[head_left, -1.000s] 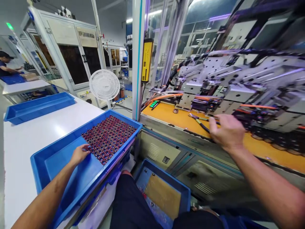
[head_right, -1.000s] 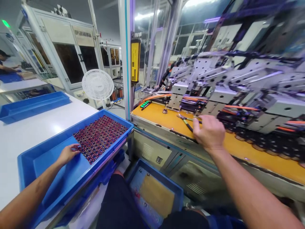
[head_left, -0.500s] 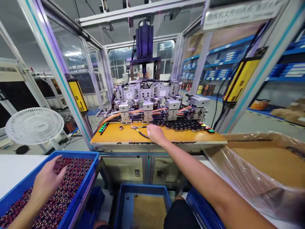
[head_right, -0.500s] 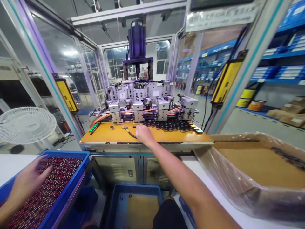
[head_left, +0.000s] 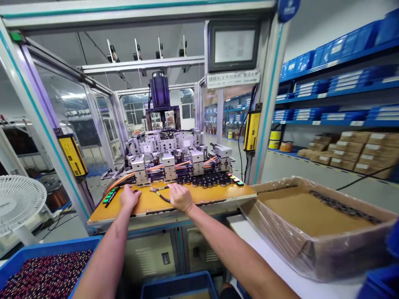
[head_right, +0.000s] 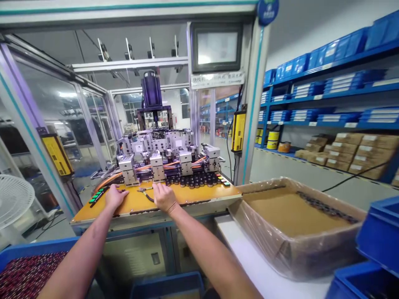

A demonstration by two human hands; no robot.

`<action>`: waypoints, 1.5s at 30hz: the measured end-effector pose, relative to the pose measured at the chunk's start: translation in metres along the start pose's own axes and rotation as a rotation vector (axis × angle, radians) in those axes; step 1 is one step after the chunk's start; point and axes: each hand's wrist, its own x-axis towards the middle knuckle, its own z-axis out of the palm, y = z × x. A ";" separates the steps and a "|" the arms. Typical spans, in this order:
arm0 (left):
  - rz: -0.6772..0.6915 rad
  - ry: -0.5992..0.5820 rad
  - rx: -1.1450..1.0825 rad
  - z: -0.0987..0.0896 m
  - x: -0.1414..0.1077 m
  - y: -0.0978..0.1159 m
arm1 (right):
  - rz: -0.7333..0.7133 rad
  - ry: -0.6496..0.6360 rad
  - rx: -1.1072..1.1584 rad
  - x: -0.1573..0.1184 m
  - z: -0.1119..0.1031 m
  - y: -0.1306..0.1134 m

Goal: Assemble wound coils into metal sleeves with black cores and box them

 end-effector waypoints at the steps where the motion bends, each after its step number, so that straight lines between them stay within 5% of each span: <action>1: 0.001 -0.003 -0.049 -0.003 -0.005 0.003 | 0.009 0.002 0.031 0.000 -0.001 0.000; 4: 0.045 -0.038 -0.230 -0.017 -0.039 0.002 | 0.064 0.005 0.167 0.002 -0.007 -0.003; 10: 0.110 -0.103 -0.650 -0.059 -0.158 -0.025 | 0.197 0.015 0.555 0.004 -0.026 -0.018; 16: 0.061 -0.113 -0.811 -0.087 -0.243 -0.040 | -0.014 -0.213 0.795 -0.040 -0.067 -0.041; 21: 0.194 -0.003 -0.744 -0.092 -0.284 -0.033 | -0.113 -0.210 0.720 -0.096 -0.127 -0.079; 26: 0.239 0.079 -0.704 -0.083 -0.311 -0.027 | -0.648 0.049 0.446 -0.122 -0.173 -0.106; 32: 0.283 0.059 -0.698 -0.079 -0.321 -0.032 | -0.650 -0.258 0.465 -0.143 -0.169 -0.106; 37: 0.208 0.018 -0.736 -0.077 -0.324 -0.035 | -0.464 -0.535 0.989 -0.155 -0.166 -0.100; 43: 0.228 -0.061 -0.732 -0.069 -0.337 -0.049 | 0.428 -0.714 1.409 -0.147 -0.155 -0.112; 45: 0.245 -0.076 -0.720 -0.065 -0.339 -0.052 | 0.602 -0.757 1.522 -0.149 -0.148 -0.124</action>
